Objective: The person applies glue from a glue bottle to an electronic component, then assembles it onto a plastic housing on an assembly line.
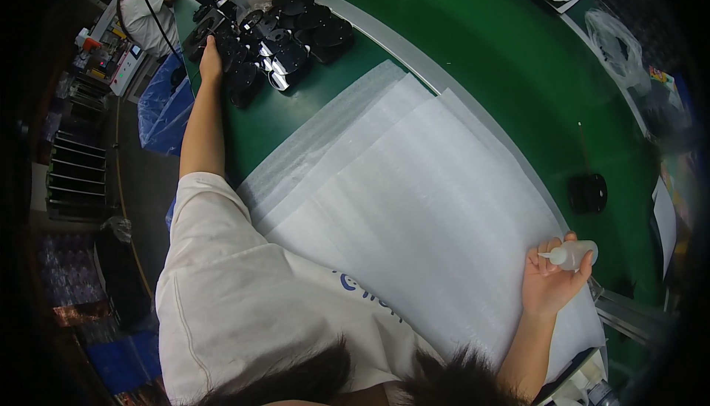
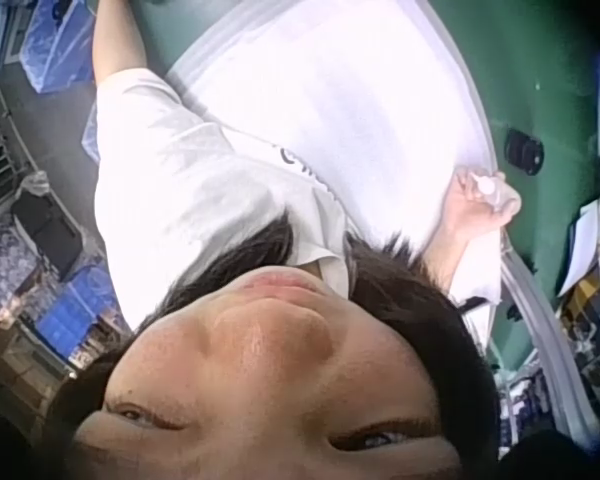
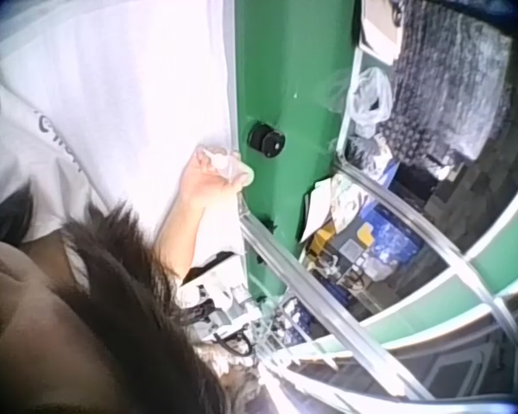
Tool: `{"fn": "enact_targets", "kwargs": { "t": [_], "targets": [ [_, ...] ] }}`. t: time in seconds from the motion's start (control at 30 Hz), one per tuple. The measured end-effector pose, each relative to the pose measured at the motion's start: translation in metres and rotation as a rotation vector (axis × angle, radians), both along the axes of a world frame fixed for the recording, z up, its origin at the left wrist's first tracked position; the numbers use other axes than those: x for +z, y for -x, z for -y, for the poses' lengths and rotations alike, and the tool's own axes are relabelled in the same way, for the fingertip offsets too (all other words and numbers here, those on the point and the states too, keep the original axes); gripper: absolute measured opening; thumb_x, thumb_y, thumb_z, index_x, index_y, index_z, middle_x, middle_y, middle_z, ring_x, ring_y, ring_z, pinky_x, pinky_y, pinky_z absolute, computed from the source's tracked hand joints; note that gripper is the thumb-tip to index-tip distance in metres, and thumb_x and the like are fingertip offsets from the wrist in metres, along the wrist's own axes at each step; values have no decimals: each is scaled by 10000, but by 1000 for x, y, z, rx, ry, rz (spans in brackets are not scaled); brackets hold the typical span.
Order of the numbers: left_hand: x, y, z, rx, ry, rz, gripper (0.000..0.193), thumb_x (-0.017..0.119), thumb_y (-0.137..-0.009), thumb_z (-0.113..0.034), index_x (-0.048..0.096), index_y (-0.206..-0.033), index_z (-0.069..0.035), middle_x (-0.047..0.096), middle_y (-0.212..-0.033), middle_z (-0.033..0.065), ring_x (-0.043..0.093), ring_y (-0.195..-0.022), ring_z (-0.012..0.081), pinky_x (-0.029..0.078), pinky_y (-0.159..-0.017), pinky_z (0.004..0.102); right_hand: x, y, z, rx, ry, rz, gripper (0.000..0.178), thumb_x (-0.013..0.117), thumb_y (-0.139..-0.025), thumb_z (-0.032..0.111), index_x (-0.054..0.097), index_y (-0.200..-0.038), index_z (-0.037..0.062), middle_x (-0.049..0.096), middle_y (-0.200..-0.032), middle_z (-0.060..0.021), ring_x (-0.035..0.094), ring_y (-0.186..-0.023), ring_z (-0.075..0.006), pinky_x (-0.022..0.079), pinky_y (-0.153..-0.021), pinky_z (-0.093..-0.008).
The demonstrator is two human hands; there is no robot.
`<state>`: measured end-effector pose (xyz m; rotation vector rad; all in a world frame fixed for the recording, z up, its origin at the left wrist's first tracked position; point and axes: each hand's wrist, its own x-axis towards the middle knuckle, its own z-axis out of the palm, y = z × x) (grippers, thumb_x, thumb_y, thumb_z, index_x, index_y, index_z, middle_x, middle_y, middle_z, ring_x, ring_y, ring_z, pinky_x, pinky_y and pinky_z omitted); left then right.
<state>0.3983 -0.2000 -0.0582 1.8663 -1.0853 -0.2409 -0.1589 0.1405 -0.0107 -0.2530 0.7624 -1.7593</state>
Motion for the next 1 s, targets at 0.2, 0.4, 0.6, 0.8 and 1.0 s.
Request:
{"fn": "enact_targets", "kwargs": {
  "t": [0.2,0.4,0.6,0.8,1.0],
  "targets": [
    [-8,-13,2,-68,56,-40,653,288,-817,-561,499,-1140,-34,472,-1176,196,401,-1139,311,260,-956,328,-1,0,0,-13,-10,10,318,479,-821,388,451,-905,83,351,-549,5,307,-485,-79,247,-521,-226],
    [-3,-4,-27,-207,96,-82,536,535,-787,-373,459,-1174,-10,494,-1162,160,469,-1073,236,328,-908,279,-2,1,0,16,15,6,318,480,-820,392,452,-907,87,352,-548,8,307,-486,-76,246,-518,-224],
    [1,-9,-42,-394,131,-288,582,612,-739,-223,379,-1226,-7,412,-1231,170,409,-1128,229,295,-948,293,-4,1,0,3,10,7,315,478,-825,387,455,-914,86,353,-548,10,310,-486,-73,250,-519,-221],
    [3,-1,-46,-398,107,-214,591,625,-743,-267,389,-1213,1,397,-1241,181,360,-1175,237,263,-971,296,-3,2,-1,4,8,16,315,476,-827,386,456,-914,84,357,-552,7,313,-484,-76,255,-519,-227],
    [0,-5,-43,-356,104,-185,559,620,-756,-285,418,-1183,14,439,-1197,160,406,-1126,220,294,-944,285,-4,2,-1,1,12,8,312,478,-827,384,456,-913,84,364,-554,6,314,-481,-76,254,-518,-226]
  ]
}}
